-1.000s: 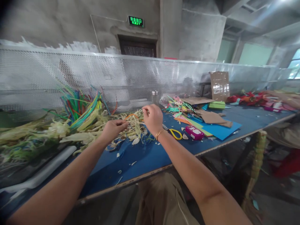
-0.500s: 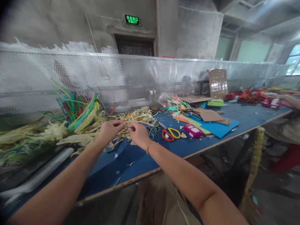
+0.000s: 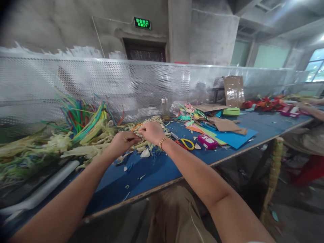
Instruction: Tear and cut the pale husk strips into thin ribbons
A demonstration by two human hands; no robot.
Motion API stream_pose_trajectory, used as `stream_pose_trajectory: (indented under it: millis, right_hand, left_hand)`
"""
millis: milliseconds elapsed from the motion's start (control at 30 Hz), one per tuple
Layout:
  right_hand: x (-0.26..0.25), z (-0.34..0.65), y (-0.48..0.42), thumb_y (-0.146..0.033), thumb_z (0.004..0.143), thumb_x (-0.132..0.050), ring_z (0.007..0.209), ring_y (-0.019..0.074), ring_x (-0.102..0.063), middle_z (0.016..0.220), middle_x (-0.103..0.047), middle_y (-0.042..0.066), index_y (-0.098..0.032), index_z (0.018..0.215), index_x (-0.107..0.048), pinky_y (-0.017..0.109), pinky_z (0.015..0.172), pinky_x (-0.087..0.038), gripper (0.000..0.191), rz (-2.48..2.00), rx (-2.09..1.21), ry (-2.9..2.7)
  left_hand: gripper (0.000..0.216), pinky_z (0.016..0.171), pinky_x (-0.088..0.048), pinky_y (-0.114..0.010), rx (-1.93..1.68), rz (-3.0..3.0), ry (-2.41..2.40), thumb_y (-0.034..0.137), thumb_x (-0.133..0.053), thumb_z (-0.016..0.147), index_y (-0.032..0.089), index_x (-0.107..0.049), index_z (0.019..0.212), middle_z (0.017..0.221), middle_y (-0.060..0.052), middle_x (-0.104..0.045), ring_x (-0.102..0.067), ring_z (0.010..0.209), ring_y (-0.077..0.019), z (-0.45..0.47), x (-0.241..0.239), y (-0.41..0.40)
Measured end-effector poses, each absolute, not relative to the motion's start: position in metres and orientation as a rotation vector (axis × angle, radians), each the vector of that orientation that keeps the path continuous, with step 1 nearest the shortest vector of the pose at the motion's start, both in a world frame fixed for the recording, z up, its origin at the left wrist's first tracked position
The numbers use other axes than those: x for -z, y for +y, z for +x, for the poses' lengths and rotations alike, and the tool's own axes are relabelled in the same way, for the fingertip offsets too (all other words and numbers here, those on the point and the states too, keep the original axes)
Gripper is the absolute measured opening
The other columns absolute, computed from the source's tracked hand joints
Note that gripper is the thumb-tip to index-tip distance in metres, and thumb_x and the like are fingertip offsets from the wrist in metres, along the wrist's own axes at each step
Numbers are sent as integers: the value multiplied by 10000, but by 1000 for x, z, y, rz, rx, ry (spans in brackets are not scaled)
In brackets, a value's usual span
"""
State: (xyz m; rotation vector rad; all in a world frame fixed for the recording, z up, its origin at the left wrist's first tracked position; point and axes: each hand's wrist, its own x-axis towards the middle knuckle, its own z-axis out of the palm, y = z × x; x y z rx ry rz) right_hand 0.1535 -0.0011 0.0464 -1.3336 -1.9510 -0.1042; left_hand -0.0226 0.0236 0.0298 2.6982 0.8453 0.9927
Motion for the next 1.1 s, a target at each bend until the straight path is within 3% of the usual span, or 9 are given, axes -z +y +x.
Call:
stream_pose_trajectory:
  millis: [100,233,300,400,467,567,667,900,1100]
  right_hand:
    - [-46,155,-5,-244,788,-630,738,156,-563,738,-659,20,-213,694,-720,284,734,-373,134,-1330,78,-1900]
    - [-38,148,-32,-231,801,-616,994,208,-534,1016,-647,82,-211,985,-691,355,930,-342,200,-1253,302,-1637]
    - [-25,141,-48,-245,842,-555,993,205,-531,995,-639,83,-199,975,-674,351,926,-359,184,-1198,240,-1579]
    - [-2,129,-59,-264,841,-537,757,164,-560,770,-635,37,-196,824,-674,299,751,-430,154,-1156,-199,-1552]
    - [8,122,-57,-233,810,-546,645,130,-536,742,-622,12,-204,908,-675,267,635,-427,164,-1107,-571,-1383]
    - [8,115,-45,-174,759,-545,516,77,-450,708,-566,-32,-234,1109,-608,211,485,-348,361,-934,-1075,-1012]
    - [-1,111,-35,-153,690,-593,451,48,-354,631,-495,-71,-235,1084,-590,179,425,-255,403,-768,-1284,-816]
    - [-3,119,-20,-249,645,-696,444,33,-303,550,-449,-73,-168,783,-626,170,411,-216,175,-724,-1182,-1020]
    - [3,122,-22,-383,634,-730,476,61,-419,553,-527,-36,-152,701,-642,204,466,-345,255,-871,-949,-1006]
  left_hand:
    - [188,604,-395,-245,-1036,2523,860,300,-573,736,184,-702,665,653,-23,-661,-569,625,-153,-19,-28,19]
    - [162,555,-377,-246,-1113,2151,946,301,-603,672,165,-676,623,584,-4,-612,-521,573,-145,-13,-24,17]
    - [170,519,-356,-240,-1159,1928,967,319,-620,661,161,-664,616,539,10,-564,-475,527,-125,-12,-22,18]
    - [131,501,-357,-217,-1216,1634,886,283,-663,632,152,-661,623,539,17,-541,-448,512,-96,-10,-20,20]
    - [115,499,-370,-193,-1212,1455,808,245,-692,605,138,-659,632,566,11,-554,-459,522,-79,-10,-21,21]
    - [104,477,-375,-159,-1134,1214,751,187,-693,599,114,-655,662,570,8,-553,-464,507,-56,-8,-24,19]
    - [79,461,-385,-141,-1024,1066,750,134,-656,629,105,-654,702,556,10,-550,-468,484,-45,-6,-29,14]
    - [54,431,-375,-141,-901,1027,712,110,-630,658,115,-637,711,543,12,-536,-455,455,-45,-6,-33,8]
    - [164,498,-390,-198,-1109,1371,776,276,-698,635,134,-654,704,594,1,-578,-477,505,-79,-6,-24,15]
